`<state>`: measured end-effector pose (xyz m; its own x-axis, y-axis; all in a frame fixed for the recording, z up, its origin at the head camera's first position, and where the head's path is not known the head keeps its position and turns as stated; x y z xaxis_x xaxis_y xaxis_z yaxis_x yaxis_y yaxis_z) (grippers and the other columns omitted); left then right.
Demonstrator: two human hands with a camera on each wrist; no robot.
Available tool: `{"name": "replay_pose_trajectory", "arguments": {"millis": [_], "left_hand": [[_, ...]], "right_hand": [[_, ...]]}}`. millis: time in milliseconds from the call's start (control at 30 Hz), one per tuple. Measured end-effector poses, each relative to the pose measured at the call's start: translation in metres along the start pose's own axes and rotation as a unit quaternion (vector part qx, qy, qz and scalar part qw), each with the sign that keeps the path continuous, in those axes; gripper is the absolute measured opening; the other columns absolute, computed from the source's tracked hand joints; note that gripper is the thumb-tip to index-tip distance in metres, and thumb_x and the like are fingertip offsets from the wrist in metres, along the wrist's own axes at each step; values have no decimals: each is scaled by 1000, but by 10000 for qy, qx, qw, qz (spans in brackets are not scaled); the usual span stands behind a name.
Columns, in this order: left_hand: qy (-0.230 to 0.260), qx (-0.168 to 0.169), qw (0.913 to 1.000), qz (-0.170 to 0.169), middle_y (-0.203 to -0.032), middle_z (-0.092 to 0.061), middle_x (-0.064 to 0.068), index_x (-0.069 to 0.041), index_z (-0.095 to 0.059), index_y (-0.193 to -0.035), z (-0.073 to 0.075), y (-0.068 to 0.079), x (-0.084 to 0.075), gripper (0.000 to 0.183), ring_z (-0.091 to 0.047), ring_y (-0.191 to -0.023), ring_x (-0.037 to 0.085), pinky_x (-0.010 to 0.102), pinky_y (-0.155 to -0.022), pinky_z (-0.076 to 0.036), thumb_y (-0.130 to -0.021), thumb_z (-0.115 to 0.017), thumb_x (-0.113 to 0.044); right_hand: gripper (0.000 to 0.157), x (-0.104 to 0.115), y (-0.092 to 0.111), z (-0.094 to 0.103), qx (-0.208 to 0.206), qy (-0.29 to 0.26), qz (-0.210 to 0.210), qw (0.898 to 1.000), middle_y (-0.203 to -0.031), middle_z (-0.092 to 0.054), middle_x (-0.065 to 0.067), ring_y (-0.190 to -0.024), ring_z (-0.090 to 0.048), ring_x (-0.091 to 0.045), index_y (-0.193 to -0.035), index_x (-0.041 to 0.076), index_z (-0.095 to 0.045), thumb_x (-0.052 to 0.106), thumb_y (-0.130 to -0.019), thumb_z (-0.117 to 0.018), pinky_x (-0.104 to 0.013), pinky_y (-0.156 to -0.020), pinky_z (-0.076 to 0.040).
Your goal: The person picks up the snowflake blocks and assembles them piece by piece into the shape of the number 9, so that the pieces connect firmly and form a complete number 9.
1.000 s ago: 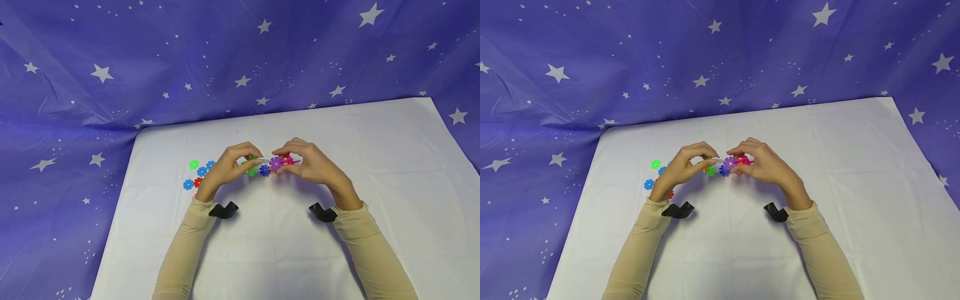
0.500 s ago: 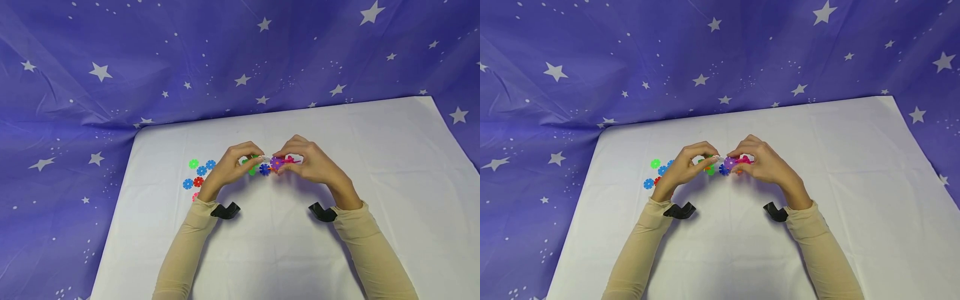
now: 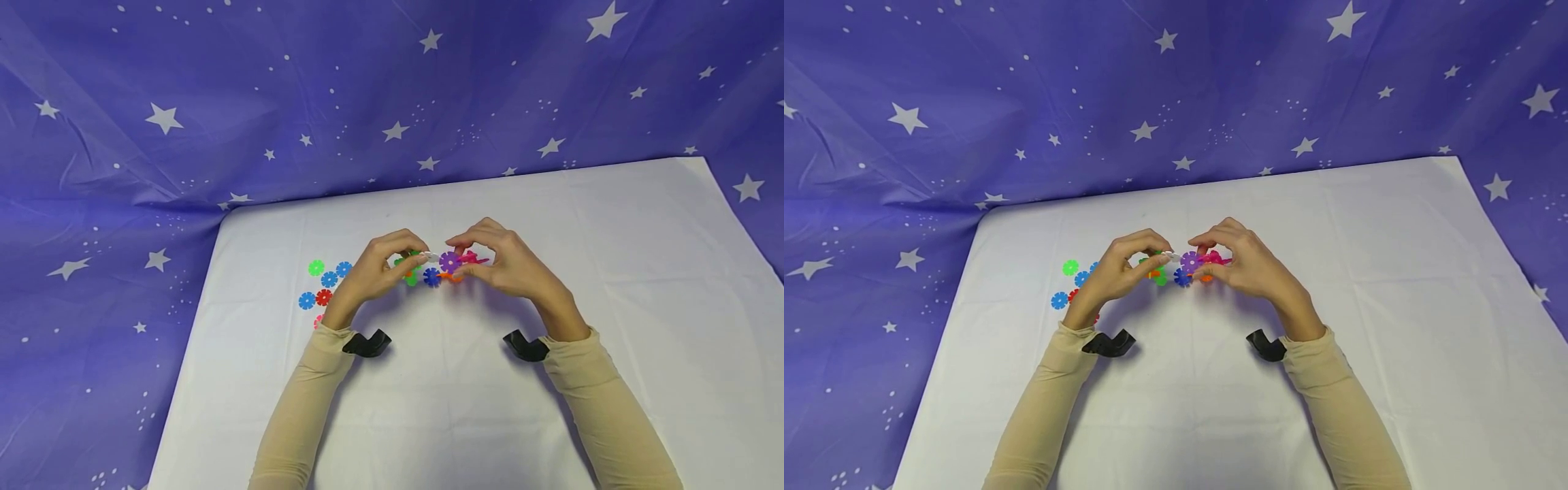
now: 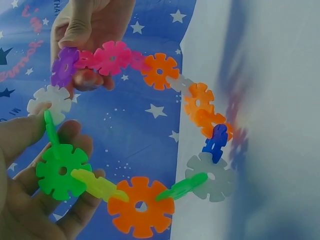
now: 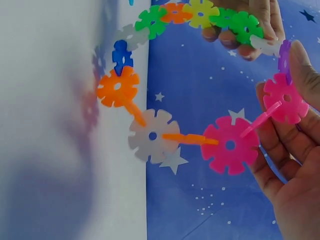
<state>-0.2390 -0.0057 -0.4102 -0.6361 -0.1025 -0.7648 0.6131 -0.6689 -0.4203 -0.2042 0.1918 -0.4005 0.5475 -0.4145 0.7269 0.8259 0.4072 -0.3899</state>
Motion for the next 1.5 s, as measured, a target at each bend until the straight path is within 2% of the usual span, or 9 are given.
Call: {"name": "replay_pose_trajectory", "arguments": {"millis": [200, 467, 633, 867, 1067, 1133, 1200, 1367, 1500], "left_hand": [[-1, 18, 10000, -20, -94, -66, 5, -4, -70, -97, 1, 0, 0, 6, -58, -80, 12, 27, -77, -52, -93, -65, -5], [128, 181, 9997, -59, -93, -65, 5, -1, -69, -97, -2, -1, 0, 7, -57, -78, 11, 30, -73, -51, -94, -64, -4], [161, 18, 9997, -178, -93, -66, 6, -2, -70, -95, -3, -2, -1, 6, -57, -79, 12, 27, -72, -48, -93, -65, -3], [152, -180, 9996, -122, -92, -67, 13, 4, -68, -91, -5, -3, -5, 6, -61, -83, 18, 27, -79, -52, -89, -64, 7], [165, -311, 9993, -140, -89, -66, 16, 6, -67, -89, -5, -3, -11, 6, -59, -76, 21, 26, -72, -50, -89, -63, 10], [247, -280, 9993, 7, -89, -66, 14, 5, -67, -90, -6, -3, -11, 5, -58, -75, 20, 26, -72, -50, -90, -63, 7], [365, -211, 9987, 294, -88, -66, 12, 3, -68, -92, -6, -2, -8, 6, -59, -75, 20, 26, -73, -51, -93, -62, 2], [686, 32, 9910, 1150, -85, -67, 7, -4, -68, -95, -8, 2, 3, 12, -62, -74, 22, 27, -71, -52, -98, -61, -12], [800, 60, 9875, 1355, -87, -68, 9, -5, -69, -96, -7, 2, 5, 13, -63, -76, 21, 30, -72, -54, -98, -61, -14]], "right_hand": [[33, -2, 0, 0, 20, -55, -61, 10000, -93, -73, 1, -92, -55, -13, -103, 10, -76, -1, -73, -83, -33, -81, -44], [31, 4, 0, 0, 36, 34, 364, 9993, -92, -72, -1, -93, -56, -15, -104, 6, -76, -1, -74, -82, -26, -81, -44], [31, 6, 0, 0, -26, 116, 444, 9989, -90, -72, -2, -92, -56, -15, -102, 5, -77, -3, -73, -82, -26, -80, -44], [32, 10, -2, -1, -125, 138, 553, 9983, -87, -71, -3, -90, -56, -16, -100, 3, -76, -9, -71, -80, -29, -77, -46], [31, 11, -1, -3, -157, 74, 508, 9986, -87, -71, -3, -88, -57, -15, -100, 3, -76, -10, -71, -80, -25, -78, -45], [30, 10, -1, -2, -182, 17, 434, 9989, -86, -71, -3, -88, -57, -15, -99, 3, -76, -9, -72, -80, -23, -78, -45], [27, 8, -1, -3, -172, -81, 289, 9994, -87, -72, -3, -88, -57, -14, -99, 3, -76, -7, -74, -79, -24, -78, -45], [18, -1, -1, -6, 157, -447, -505, 9976, -90, -71, -1, -85, -56, -12, -102, 7, -76, 4, -84, -75, -26, -81, -44], [16, -6, -1, -9, 344, -623, -946, 9930, -91, -69, -2, -87, -56, -12, -104, 9, -75, 7, -88, -72, -35, -92, -42]]}}
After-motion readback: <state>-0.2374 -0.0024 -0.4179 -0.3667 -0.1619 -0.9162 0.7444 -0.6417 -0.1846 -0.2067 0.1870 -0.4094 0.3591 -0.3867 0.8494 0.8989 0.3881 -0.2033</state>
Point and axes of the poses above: each hand's wrist, its own y-axis away from the middle knuckle, its own z-axis out of the back of the hand, x = y × z, the point moved 5 cm from there along -y, towards the middle knuckle
